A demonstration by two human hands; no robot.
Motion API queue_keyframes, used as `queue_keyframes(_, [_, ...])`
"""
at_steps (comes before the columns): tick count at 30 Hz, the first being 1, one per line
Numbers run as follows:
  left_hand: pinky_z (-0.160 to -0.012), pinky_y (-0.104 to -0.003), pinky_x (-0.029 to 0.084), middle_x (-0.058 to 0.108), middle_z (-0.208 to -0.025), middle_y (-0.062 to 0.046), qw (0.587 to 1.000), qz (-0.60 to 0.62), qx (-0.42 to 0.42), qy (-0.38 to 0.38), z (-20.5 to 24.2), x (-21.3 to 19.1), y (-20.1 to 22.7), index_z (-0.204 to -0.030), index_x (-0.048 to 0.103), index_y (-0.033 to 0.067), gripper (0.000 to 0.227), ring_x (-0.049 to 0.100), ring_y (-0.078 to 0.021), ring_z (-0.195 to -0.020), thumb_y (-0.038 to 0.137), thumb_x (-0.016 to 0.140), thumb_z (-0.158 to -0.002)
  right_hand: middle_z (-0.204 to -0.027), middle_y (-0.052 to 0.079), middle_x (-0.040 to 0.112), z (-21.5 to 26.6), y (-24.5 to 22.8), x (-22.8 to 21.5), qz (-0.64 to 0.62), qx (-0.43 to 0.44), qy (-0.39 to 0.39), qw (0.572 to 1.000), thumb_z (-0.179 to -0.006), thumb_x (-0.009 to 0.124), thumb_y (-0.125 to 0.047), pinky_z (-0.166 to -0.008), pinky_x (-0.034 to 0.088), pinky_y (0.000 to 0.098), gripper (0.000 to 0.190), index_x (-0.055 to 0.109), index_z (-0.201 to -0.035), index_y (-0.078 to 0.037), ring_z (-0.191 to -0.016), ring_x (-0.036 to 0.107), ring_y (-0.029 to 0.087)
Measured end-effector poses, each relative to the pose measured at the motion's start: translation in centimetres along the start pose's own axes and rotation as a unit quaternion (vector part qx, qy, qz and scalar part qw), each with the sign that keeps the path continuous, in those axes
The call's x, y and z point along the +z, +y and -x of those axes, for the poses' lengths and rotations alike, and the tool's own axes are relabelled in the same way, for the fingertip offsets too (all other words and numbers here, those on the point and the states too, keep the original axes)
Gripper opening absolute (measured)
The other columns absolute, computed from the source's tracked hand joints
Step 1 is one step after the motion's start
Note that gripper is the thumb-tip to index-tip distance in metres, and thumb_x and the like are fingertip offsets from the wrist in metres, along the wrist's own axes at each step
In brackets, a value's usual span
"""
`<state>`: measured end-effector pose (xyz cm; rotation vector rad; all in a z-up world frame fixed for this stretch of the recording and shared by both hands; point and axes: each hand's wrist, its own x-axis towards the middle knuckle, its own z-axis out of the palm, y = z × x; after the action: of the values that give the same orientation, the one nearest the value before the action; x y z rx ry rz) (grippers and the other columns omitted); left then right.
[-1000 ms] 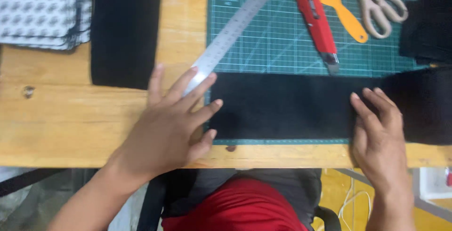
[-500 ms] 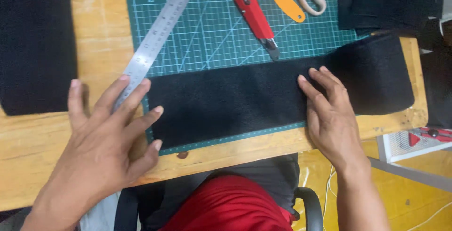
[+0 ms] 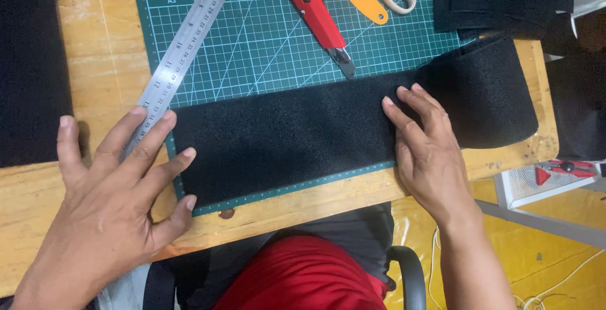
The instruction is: Measuring and cutting a strip of black foam material using a ruler and a utility knife on a cutting mat
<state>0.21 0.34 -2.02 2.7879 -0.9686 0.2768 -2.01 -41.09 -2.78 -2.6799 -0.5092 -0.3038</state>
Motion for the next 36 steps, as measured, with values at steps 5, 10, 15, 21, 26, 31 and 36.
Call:
queue_keyframes(5, [-0.116, -0.080, 0.019, 0.060, -0.155, -0.011, 1.000, 0.013, -0.004, -0.006, 0.1, -0.1, 0.2, -0.116, 0.073, 0.0164, 0.043, 0.047, -0.0376, -0.150, 0.047, 0.057, -0.090, -0.149, 0.025, 0.049, -0.2, -0.5, -0.3, -0.002, 0.007, -0.001, 1.000, -0.104, 0.047, 0.009, -0.123, 0.040, 0.0574, 0.044, 0.055, -0.146, -0.003, -0.146, 0.045, 0.048])
queue_keyframes(10, [-0.118, -0.079, 0.015, 0.059, -0.155, -0.013, 1.000, 0.022, -0.007, -0.012, -0.1, -0.5, 0.3, -0.118, 0.072, 0.0156, 0.043, 0.048, -0.0401, -0.150, 0.046, 0.055, -0.092, -0.149, 0.025, 0.049, -0.3, -0.5, -0.2, -0.001, 0.011, 0.001, 1.000, -0.105, 0.048, 0.008, -0.122, 0.040, 0.0571, 0.043, 0.056, -0.145, -0.003, -0.146, 0.045, 0.048])
queue_keyframes(15, [-0.117, -0.078, 0.017, 0.060, -0.153, -0.012, 1.000, 0.019, -0.002, -0.010, -0.3, -0.8, 0.5, -0.117, 0.073, 0.0155, 0.042, 0.048, -0.0394, -0.148, 0.045, 0.058, -0.091, -0.149, 0.025, 0.049, -0.3, -0.5, -0.2, 0.003, 0.011, -0.001, 1.000, -0.103, 0.047, 0.009, -0.122, 0.040, 0.0567, 0.045, 0.057, -0.145, -0.002, -0.146, 0.045, 0.047])
queue_keyframes(21, [-0.114, -0.080, 0.019, 0.059, -0.154, -0.011, 1.000, 0.019, -0.005, -0.010, -0.5, -1.1, 0.6, -0.119, 0.073, 0.0159, 0.043, 0.047, -0.0390, -0.149, 0.045, 0.059, -0.090, -0.148, 0.025, 0.049, -0.3, -0.5, -0.2, 0.008, 0.010, -0.001, 1.000, -0.103, 0.047, 0.011, -0.123, 0.039, 0.0561, 0.044, 0.058, -0.144, -0.001, -0.146, 0.046, 0.048])
queue_keyframes(26, [-0.117, -0.079, 0.014, 0.054, -0.158, -0.011, 0.999, 0.032, -0.007, -0.013, -0.6, -1.2, 0.5, -0.119, 0.073, 0.0153, 0.045, 0.040, -0.0397, -0.153, 0.043, 0.064, -0.085, -0.148, 0.026, 0.049, -0.4, -0.4, -0.1, 0.023, -0.001, -0.002, 1.000, -0.102, 0.047, 0.011, -0.122, 0.040, 0.0571, 0.046, 0.057, -0.145, -0.001, -0.144, 0.047, 0.048])
queue_keyframes(31, [-0.117, -0.079, 0.016, 0.052, -0.160, -0.007, 1.000, 0.019, -0.004, -0.015, -0.6, -1.1, 0.5, -0.119, 0.073, 0.0151, 0.046, 0.038, -0.0421, -0.154, 0.043, 0.063, -0.084, -0.151, 0.026, 0.049, -0.7, -0.5, -0.4, 0.029, -0.016, 0.001, 0.999, -0.103, 0.048, 0.010, -0.122, 0.041, 0.0573, 0.043, 0.056, -0.144, 0.000, -0.144, 0.048, 0.049])
queue_keyframes(36, [-0.117, -0.080, 0.014, 0.051, -0.160, -0.007, 0.999, 0.036, -0.006, -0.022, -0.6, -1.1, 0.4, -0.119, 0.072, 0.0153, 0.046, 0.037, -0.0417, -0.154, 0.043, 0.063, -0.084, -0.146, 0.021, 0.059, -1.3, -0.8, -0.9, 0.059, -0.028, -0.028, 0.997, -0.099, 0.049, 0.009, -0.124, 0.039, 0.0493, 0.044, 0.059, -0.142, 0.004, -0.141, 0.050, 0.043])
